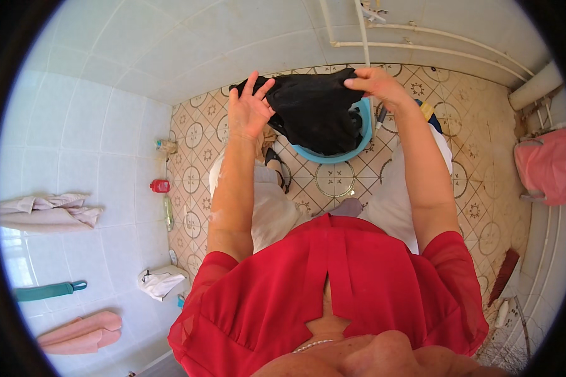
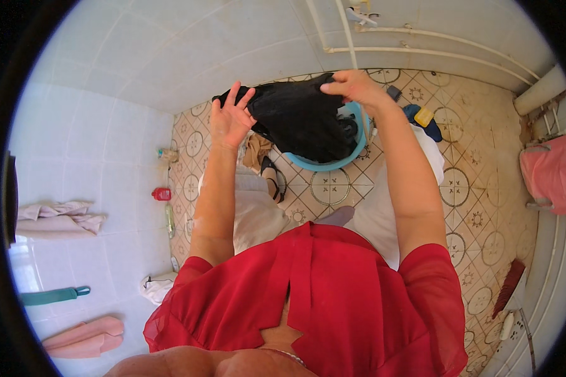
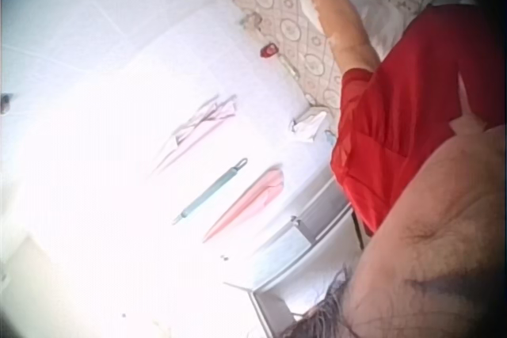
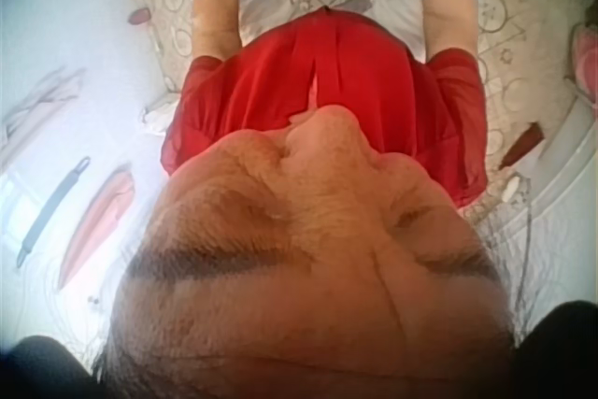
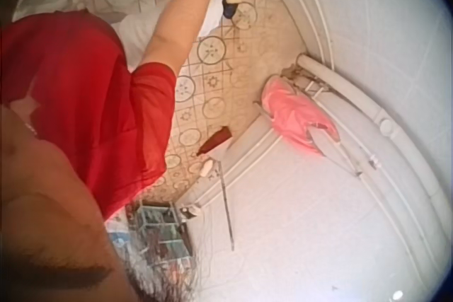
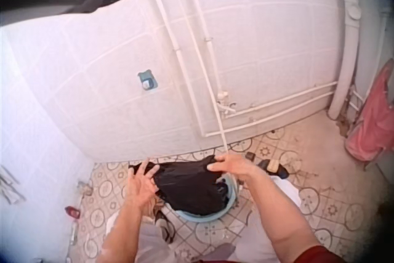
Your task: The person hand washes a black garment in a blue plastic basin filled with soapy water. They repeatedly submerge, scrub, and wring the item, then lift it to inspect the fabric before returning it to the basin for further washing.
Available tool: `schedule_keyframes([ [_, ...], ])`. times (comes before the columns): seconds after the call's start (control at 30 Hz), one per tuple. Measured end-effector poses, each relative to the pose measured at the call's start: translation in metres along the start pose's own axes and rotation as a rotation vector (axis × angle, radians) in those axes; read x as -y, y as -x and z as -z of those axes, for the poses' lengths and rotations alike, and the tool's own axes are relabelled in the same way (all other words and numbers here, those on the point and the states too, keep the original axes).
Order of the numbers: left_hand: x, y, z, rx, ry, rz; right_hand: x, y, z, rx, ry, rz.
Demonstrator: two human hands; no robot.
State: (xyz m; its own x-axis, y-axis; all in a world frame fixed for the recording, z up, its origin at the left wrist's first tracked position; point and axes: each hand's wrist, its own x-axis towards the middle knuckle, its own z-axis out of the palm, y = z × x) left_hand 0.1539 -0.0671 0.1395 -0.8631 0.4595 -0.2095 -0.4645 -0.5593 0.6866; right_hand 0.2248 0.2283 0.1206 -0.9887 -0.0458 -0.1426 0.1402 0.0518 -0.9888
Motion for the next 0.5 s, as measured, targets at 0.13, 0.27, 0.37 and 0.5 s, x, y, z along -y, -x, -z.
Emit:
schedule_keyframes([
  [0.13, -0.008, -0.015, 0.051, 0.132, -0.040, 0.071, 0.008, 0.002, 0.013, -0.322, -0.222, 0.197],
  [0.27, -0.002, -0.016, 0.045, -0.231, -0.399, 0.043, 0.004, 0.000, 0.025, -0.380, -0.462, 0.277],
  [0.37, 0.000, -0.023, 0.061, -0.491, -0.656, -0.070, 0.002, 0.000, 0.039, -0.435, -0.515, 0.332],
  [0.5, 0.003, -0.022, 0.065, -0.558, -0.879, -0.222, 0.019, 0.011, 0.039, -0.511, -0.593, 0.360],
])
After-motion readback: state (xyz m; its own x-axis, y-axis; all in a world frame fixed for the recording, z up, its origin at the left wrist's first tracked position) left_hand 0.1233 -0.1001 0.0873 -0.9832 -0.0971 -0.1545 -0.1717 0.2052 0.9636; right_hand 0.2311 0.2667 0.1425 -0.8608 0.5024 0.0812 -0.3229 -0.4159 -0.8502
